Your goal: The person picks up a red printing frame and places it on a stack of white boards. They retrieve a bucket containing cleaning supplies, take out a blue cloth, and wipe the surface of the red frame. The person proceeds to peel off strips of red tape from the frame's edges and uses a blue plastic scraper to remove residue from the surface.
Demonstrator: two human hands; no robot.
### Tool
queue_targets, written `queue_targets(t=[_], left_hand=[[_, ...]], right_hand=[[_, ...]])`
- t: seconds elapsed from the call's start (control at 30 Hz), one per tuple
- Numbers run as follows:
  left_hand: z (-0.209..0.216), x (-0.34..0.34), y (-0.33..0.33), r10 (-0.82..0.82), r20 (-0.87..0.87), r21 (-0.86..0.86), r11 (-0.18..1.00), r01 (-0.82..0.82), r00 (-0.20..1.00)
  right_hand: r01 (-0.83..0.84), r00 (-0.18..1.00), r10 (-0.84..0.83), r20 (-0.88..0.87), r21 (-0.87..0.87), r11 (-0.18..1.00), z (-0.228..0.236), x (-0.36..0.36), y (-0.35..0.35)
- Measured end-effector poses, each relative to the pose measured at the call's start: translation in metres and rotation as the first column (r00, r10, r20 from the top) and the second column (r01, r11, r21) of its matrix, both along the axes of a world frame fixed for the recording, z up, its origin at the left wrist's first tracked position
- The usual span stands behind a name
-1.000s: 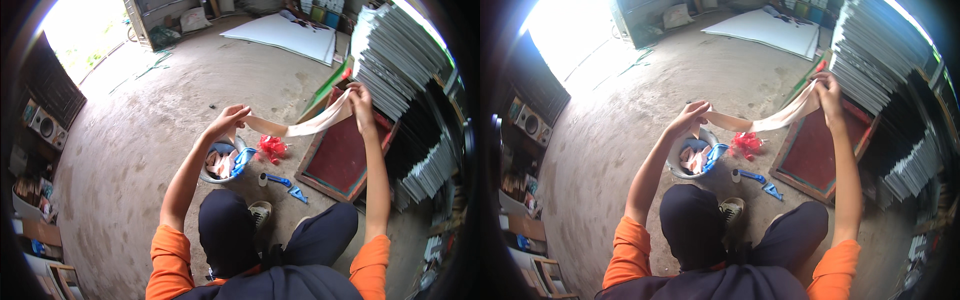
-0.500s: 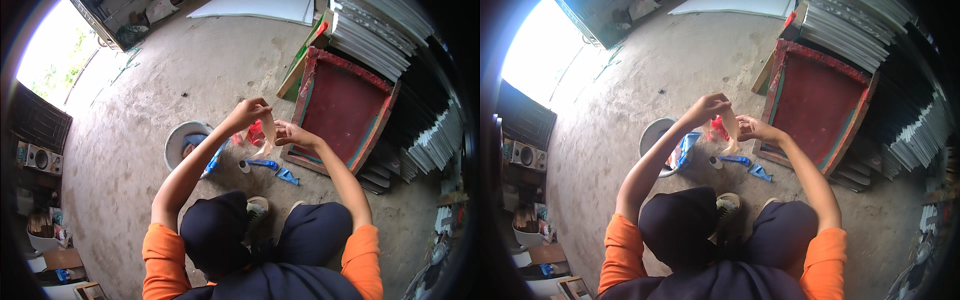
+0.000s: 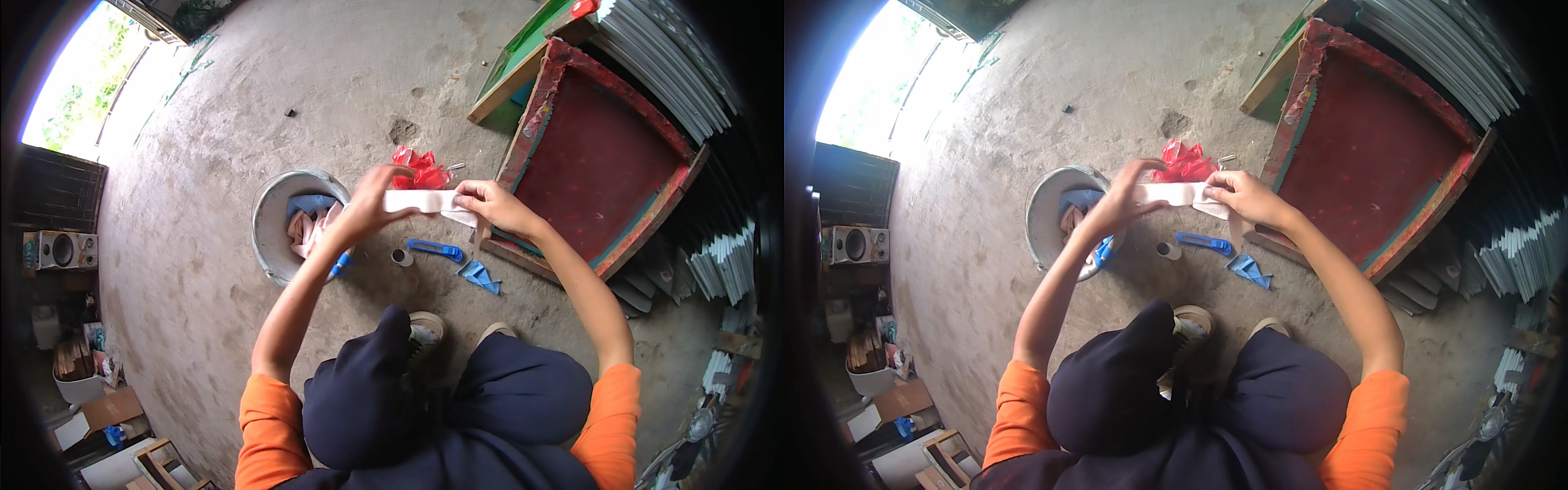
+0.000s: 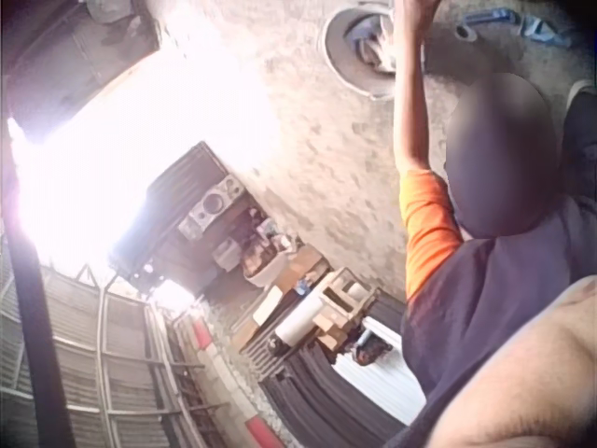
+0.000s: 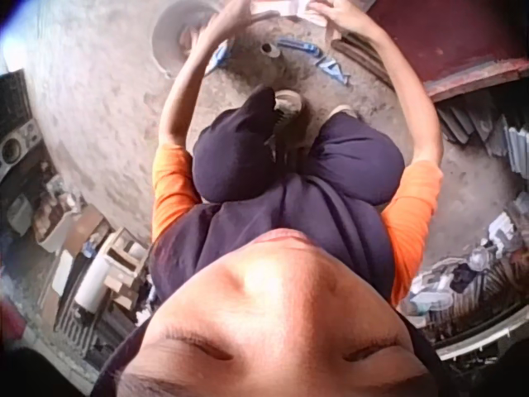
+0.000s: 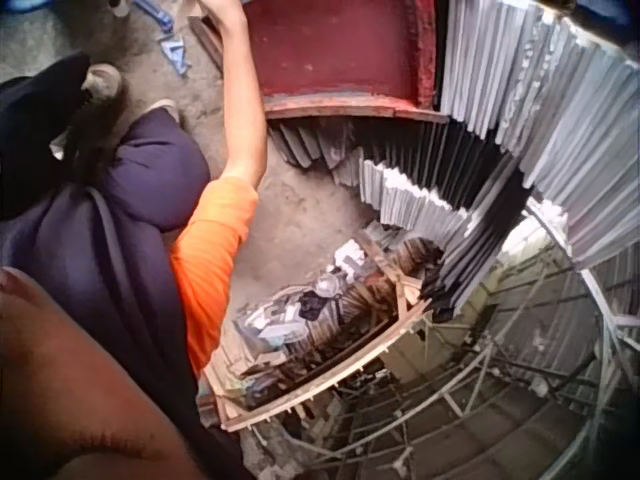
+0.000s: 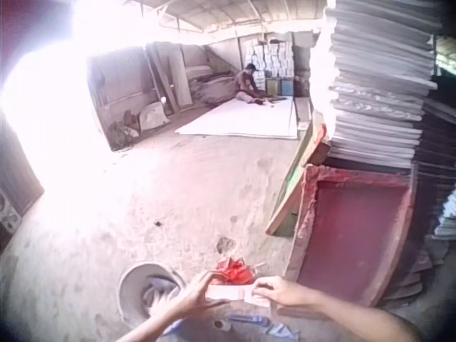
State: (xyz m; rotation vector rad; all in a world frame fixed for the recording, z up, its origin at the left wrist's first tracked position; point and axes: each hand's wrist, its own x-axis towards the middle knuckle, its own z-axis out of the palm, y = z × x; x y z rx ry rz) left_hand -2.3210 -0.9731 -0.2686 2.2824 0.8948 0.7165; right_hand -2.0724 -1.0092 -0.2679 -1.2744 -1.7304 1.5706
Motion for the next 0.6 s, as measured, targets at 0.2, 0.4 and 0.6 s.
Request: queue_targets(t=[0.2, 0.4, 0.6], left_hand=[[-0.047, 0.047, 0.003, -0.208, 0.214, -0.127, 0.963, 0.238, 0.954], [-0.06, 0.062, -0.008, -0.121, 0.349, -0.252, 0.943, 0.218, 0.929], [-0.054, 0.072, -0.001, -0.066, 0.402, -0.158, 0.977, 0.14, 0.913]], right_hand=[[0.08, 0.996, -0.081, 0.031, 0.035, 0.996, 0.002, -0.001, 0.016], [0.18, 0.981, -0.184, -0.068, -0.051, 0.982, 0.017, 0.01, 0.013], [0.182, 0.983, -0.183, -0.026, -0.044, 0.982, 0.03, 0.011, 0.01]])
